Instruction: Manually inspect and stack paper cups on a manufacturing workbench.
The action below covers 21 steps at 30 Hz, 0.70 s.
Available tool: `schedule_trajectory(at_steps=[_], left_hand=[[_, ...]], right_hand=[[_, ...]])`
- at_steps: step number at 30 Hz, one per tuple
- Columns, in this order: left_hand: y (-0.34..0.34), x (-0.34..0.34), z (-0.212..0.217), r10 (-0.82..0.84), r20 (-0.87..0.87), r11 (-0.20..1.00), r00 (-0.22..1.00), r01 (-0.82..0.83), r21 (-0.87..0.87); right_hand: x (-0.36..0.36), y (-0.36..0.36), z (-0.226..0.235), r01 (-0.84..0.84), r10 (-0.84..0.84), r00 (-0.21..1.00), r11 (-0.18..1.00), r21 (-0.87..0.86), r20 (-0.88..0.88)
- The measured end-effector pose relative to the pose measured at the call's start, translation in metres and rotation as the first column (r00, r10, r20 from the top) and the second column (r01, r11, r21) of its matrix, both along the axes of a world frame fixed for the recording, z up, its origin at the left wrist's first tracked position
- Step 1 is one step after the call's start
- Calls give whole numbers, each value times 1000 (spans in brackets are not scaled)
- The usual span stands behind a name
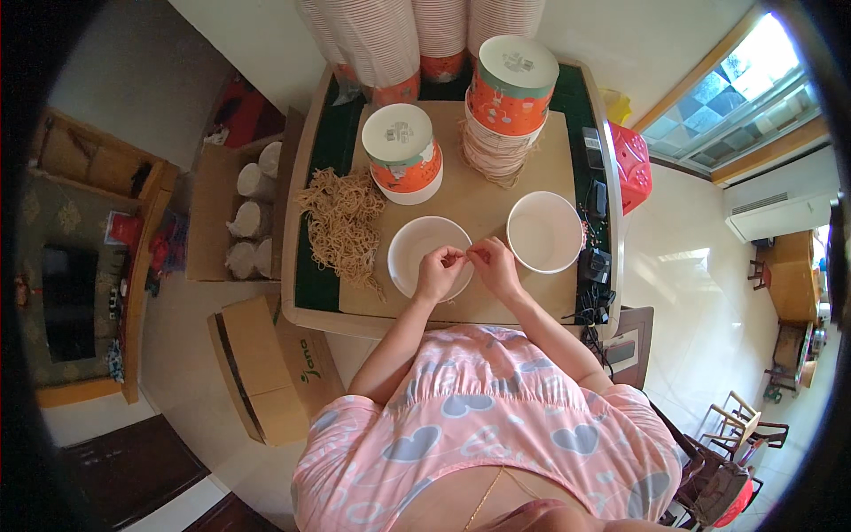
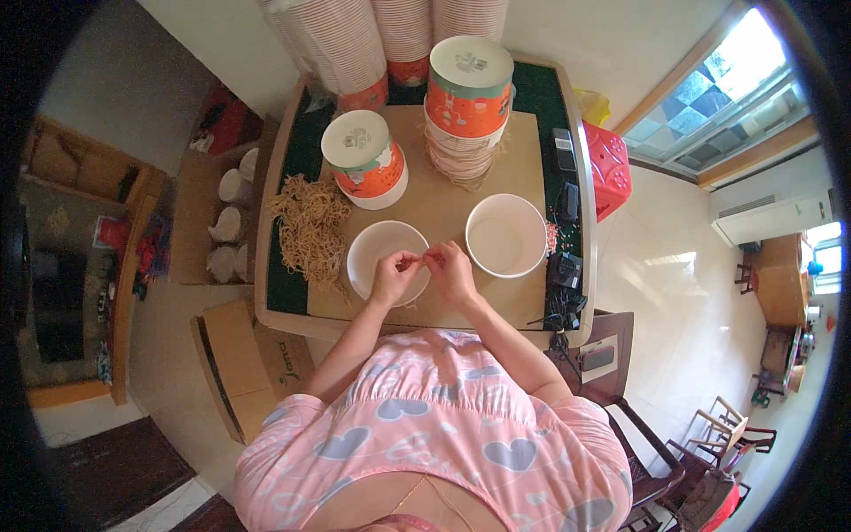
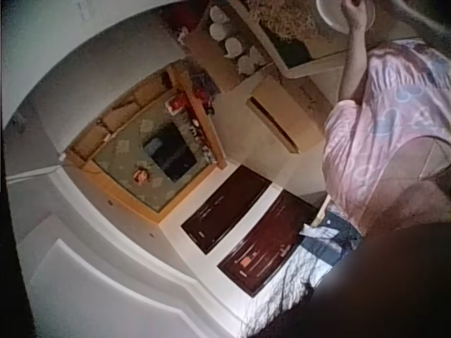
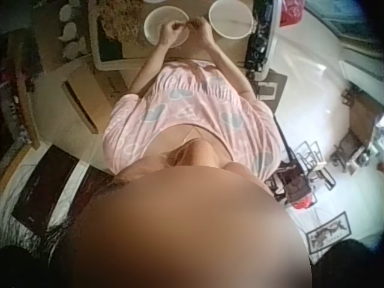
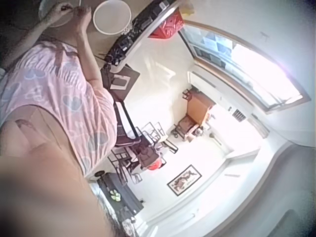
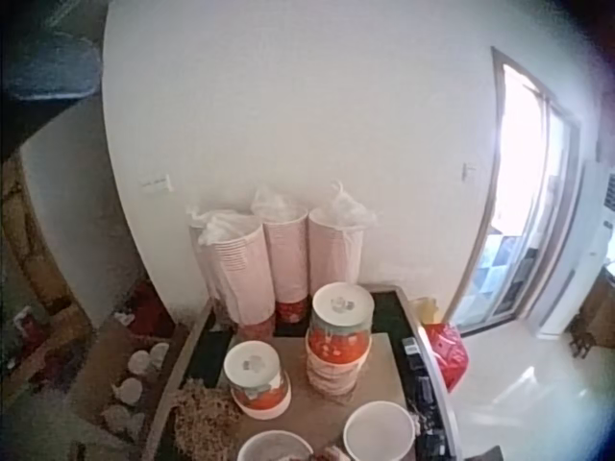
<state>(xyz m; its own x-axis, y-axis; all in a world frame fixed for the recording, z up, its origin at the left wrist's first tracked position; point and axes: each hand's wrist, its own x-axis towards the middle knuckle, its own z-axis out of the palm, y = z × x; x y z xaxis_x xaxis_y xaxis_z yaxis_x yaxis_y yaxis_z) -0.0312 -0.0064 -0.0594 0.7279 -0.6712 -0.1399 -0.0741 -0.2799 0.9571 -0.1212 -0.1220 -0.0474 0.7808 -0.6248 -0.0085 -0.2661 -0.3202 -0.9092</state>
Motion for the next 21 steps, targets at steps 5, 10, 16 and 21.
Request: schedule_trajectory(at_steps=[5,10,16,21], left_hand=[[-1,-1,-5,15,87,1000,996,-14,-16],[-3,-3,3,24,102,1000,994,-24,1],[0,0,-6,17,11,1000,1000,-17,1],[4,2,-21,-9,-48,1000,999,10,20]], right_hand=[[-3,-3,4,-76,73,995,996,-54,-70],[-4,-9,3,-157,142,982,980,-125,-123],[-6,-13,3,-213,214,972,977,21,-93],[-7,-14,-2,-191,202,978,968,163,-50]])
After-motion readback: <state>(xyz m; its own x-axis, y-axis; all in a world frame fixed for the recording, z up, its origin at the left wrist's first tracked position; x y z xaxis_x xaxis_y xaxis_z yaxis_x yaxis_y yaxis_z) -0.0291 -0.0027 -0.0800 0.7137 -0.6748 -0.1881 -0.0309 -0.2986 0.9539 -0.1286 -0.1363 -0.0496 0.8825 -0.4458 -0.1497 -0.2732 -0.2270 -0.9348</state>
